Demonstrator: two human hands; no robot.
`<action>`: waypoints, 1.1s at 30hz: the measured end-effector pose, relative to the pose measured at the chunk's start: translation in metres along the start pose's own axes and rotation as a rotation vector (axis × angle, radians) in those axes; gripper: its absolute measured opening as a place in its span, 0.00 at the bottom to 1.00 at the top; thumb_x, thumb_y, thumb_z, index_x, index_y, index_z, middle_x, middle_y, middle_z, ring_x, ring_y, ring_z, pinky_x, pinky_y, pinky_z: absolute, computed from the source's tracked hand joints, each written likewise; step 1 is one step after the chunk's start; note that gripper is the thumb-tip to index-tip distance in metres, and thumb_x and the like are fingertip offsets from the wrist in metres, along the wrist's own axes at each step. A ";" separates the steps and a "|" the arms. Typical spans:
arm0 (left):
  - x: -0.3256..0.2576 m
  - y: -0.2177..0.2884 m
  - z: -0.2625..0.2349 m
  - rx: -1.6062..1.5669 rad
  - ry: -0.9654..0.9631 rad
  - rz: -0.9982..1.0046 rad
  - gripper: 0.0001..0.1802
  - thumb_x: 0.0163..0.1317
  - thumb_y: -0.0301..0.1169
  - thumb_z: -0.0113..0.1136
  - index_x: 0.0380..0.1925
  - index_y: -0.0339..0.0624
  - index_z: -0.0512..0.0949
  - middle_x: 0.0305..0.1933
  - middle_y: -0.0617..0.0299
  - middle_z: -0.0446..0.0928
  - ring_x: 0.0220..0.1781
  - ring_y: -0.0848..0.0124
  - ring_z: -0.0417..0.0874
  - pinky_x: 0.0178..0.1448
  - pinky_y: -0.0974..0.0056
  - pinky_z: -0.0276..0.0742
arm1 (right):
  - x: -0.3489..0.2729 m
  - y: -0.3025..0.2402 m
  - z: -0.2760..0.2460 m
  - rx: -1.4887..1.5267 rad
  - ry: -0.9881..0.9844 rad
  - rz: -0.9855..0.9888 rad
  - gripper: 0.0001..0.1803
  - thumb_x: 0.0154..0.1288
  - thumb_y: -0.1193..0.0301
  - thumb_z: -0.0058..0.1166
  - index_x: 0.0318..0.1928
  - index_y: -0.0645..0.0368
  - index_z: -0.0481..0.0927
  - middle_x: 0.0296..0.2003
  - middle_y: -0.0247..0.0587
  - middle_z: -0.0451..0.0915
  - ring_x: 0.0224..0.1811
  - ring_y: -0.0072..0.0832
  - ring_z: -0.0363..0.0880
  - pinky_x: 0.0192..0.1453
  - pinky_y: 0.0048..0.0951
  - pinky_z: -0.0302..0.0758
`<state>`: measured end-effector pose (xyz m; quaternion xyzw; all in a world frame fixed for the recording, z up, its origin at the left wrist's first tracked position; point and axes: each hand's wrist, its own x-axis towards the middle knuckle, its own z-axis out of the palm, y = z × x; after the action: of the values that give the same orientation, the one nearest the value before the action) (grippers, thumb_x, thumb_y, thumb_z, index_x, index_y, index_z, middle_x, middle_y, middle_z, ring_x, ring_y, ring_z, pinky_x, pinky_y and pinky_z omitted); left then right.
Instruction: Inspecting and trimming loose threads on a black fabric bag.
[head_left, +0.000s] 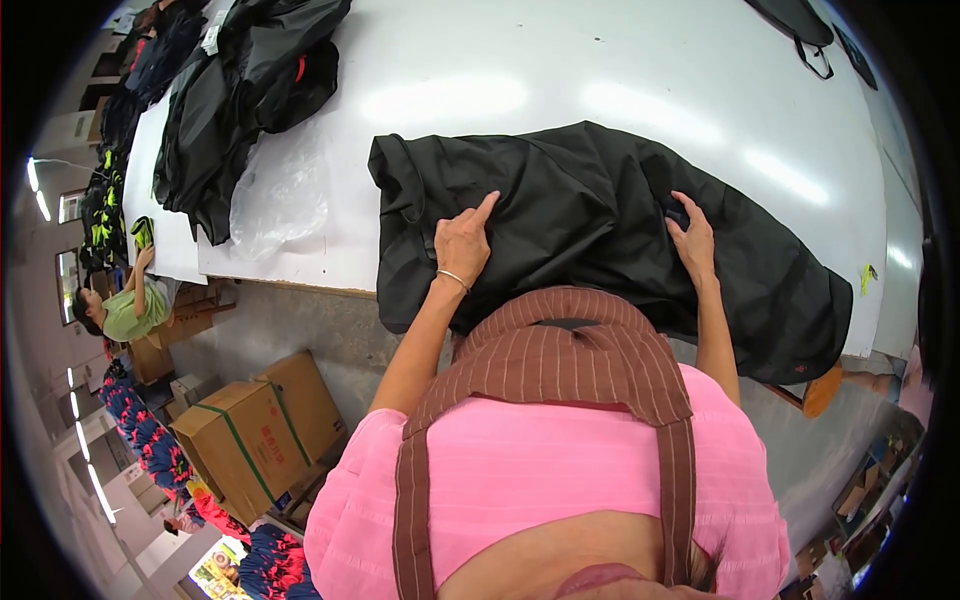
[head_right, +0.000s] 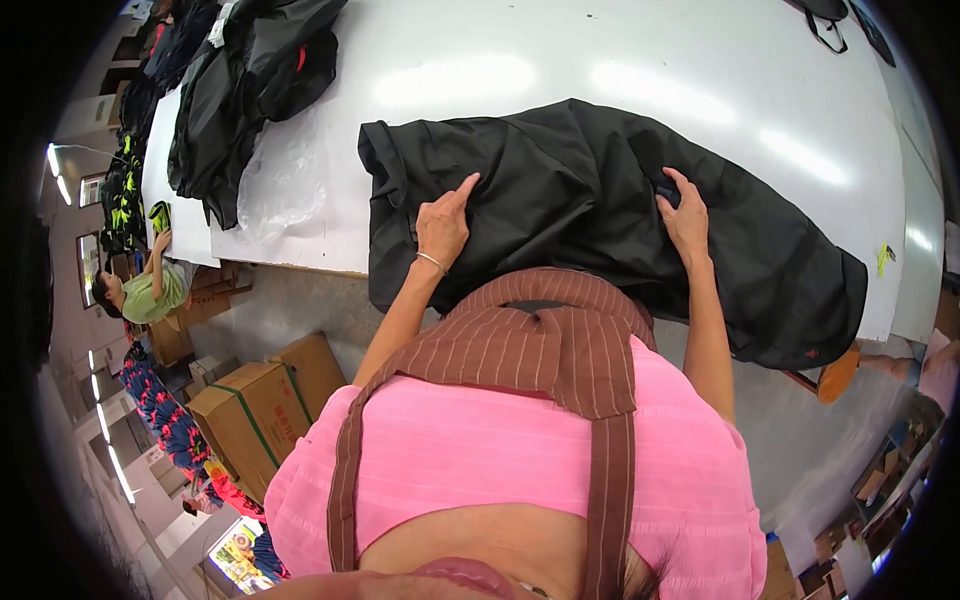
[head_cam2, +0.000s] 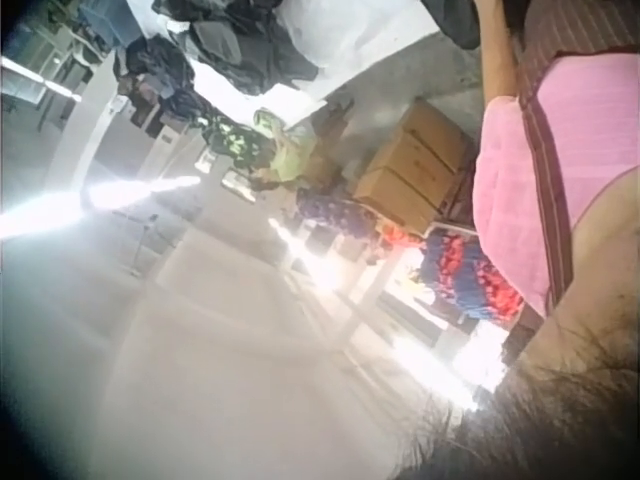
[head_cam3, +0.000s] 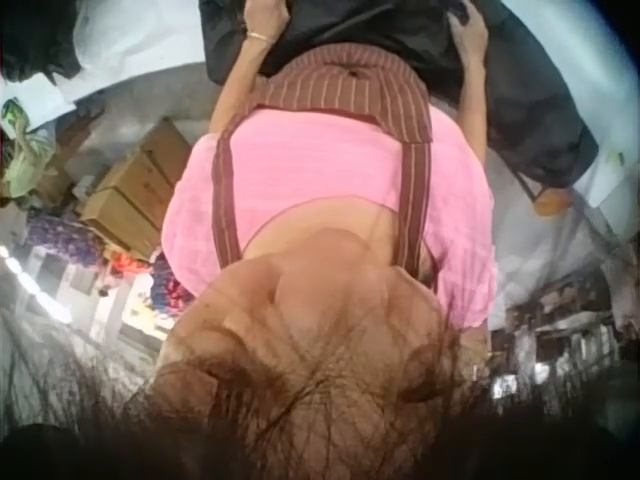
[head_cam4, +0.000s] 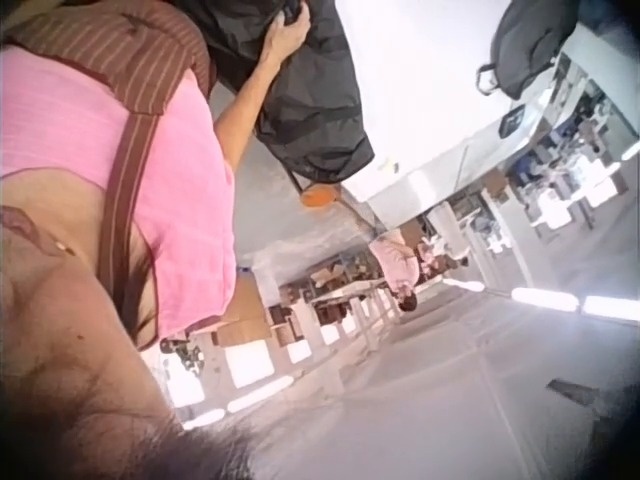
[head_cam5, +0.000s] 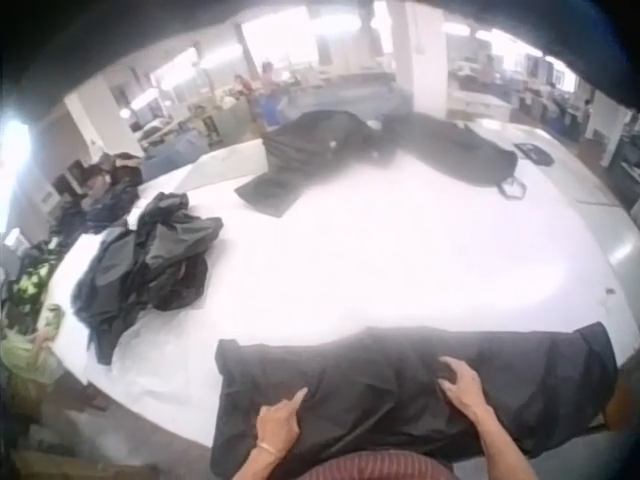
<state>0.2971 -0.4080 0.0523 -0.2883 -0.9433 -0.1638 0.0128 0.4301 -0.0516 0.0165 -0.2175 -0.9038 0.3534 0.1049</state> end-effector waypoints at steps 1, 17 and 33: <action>0.000 0.002 -0.005 -0.054 -0.059 0.054 0.24 0.59 0.25 0.54 0.57 0.56 0.75 0.25 0.64 0.73 0.28 0.63 0.76 0.37 0.61 0.65 | 0.000 -0.004 -0.002 -0.018 0.032 0.009 0.23 0.56 0.74 0.59 0.54 0.55 0.76 0.43 0.49 0.78 0.47 0.46 0.77 0.53 0.38 0.72; -0.025 0.010 -0.045 -0.120 -0.302 0.072 0.28 0.52 0.19 0.51 0.56 0.50 0.76 0.31 0.57 0.80 0.32 0.60 0.80 0.37 0.58 0.66 | 0.081 -0.211 0.107 0.170 -0.416 -0.428 0.12 0.57 0.70 0.62 0.40 0.62 0.80 0.37 0.47 0.78 0.41 0.42 0.78 0.47 0.34 0.75; 0.017 0.020 -0.044 -0.174 -0.170 0.217 0.10 0.61 0.30 0.53 0.38 0.47 0.82 0.42 0.57 0.81 0.44 0.60 0.81 0.44 0.58 0.74 | 0.052 -0.147 0.119 -0.131 -0.765 -0.471 0.13 0.53 0.71 0.63 0.39 0.61 0.83 0.41 0.45 0.73 0.48 0.41 0.75 0.53 0.39 0.74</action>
<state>0.2907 -0.3975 0.1015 -0.4013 -0.8867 -0.2174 -0.0746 0.2967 -0.1942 0.0325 0.1341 -0.9229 0.3168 -0.1729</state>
